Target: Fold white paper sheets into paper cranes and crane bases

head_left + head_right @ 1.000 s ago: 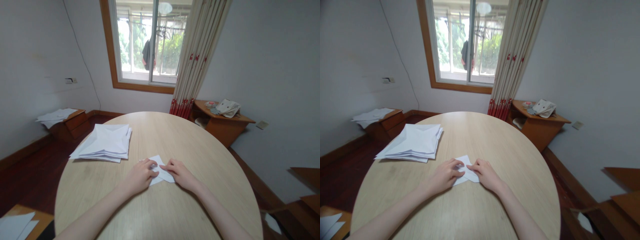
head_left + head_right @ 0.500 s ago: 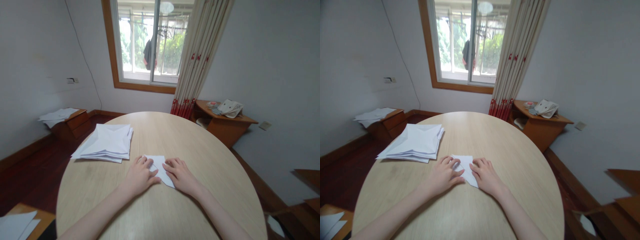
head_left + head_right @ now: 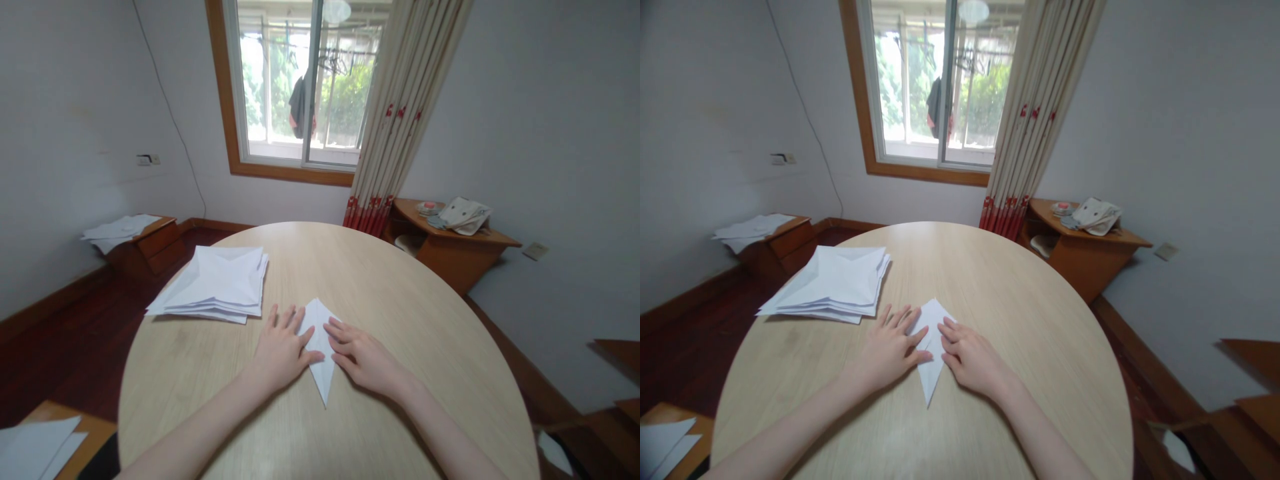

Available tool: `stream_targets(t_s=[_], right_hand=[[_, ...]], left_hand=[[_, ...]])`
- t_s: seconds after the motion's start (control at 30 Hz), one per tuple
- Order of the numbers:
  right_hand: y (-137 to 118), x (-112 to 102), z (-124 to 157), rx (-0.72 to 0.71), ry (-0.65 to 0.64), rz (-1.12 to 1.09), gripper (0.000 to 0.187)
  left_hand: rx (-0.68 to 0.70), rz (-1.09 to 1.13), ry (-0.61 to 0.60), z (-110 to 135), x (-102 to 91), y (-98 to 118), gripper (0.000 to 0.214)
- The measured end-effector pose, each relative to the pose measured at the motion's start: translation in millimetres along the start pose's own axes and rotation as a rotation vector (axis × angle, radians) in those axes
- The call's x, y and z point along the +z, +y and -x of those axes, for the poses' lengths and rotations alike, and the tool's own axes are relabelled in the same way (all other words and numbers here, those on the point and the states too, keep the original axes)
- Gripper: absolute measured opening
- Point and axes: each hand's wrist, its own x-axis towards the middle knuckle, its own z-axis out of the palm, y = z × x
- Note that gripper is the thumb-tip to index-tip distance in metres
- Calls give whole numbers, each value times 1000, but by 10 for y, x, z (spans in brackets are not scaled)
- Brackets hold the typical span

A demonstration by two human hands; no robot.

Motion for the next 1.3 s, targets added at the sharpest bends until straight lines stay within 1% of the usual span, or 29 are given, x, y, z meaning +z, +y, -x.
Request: stream_targets(t_s=[0.1, 0.17, 0.3, 0.4, 0.5, 0.67, 0.77, 0.83, 0.93, 1.07, 1.2, 1.3], right_hand=[[-22, -5, -3, -6, -25, -15, 34], [-22, -6, -5, -13, -26, -26, 35], [-6, -20, -4, -27, -38, -32, 35], [-13, -43, 4, -13, -39, -36, 34], [-38, -67, 20, 28, -29, -25, 31], [-58, -98, 27, 59, -11, 23, 27], [-51, -114, 11, 85, -32, 42, 26], [-45, -120, 0, 90, -55, 43, 23], [-34, -117, -8, 72, -56, 16, 19], [-1, -84, -3, 51, 22, -82, 21], [43, -19, -2, 5, 86, -94, 22], [56, 39, -20, -13, 117, -78, 19]], left_hand=[[-10, 31, -53, 4, 29, -10, 68], [-12, 42, -80, 6, 37, -18, 73], [0, 38, -108, 6, 45, -26, 75], [13, 14, -130, 4, 72, -23, 70], [43, 6, -92, -4, 105, -32, 63], [122, -34, 33, -37, 109, -98, 43], [161, -35, 86, -57, 95, -146, 34], [188, -21, 98, -68, 93, -164, 33], [238, 34, 82, -81, 102, -158, 37], [273, 187, 47, -92, 137, -128, 40], [249, 336, 31, -96, 177, -133, 41], [227, 389, 21, -95, 180, -141, 35]])
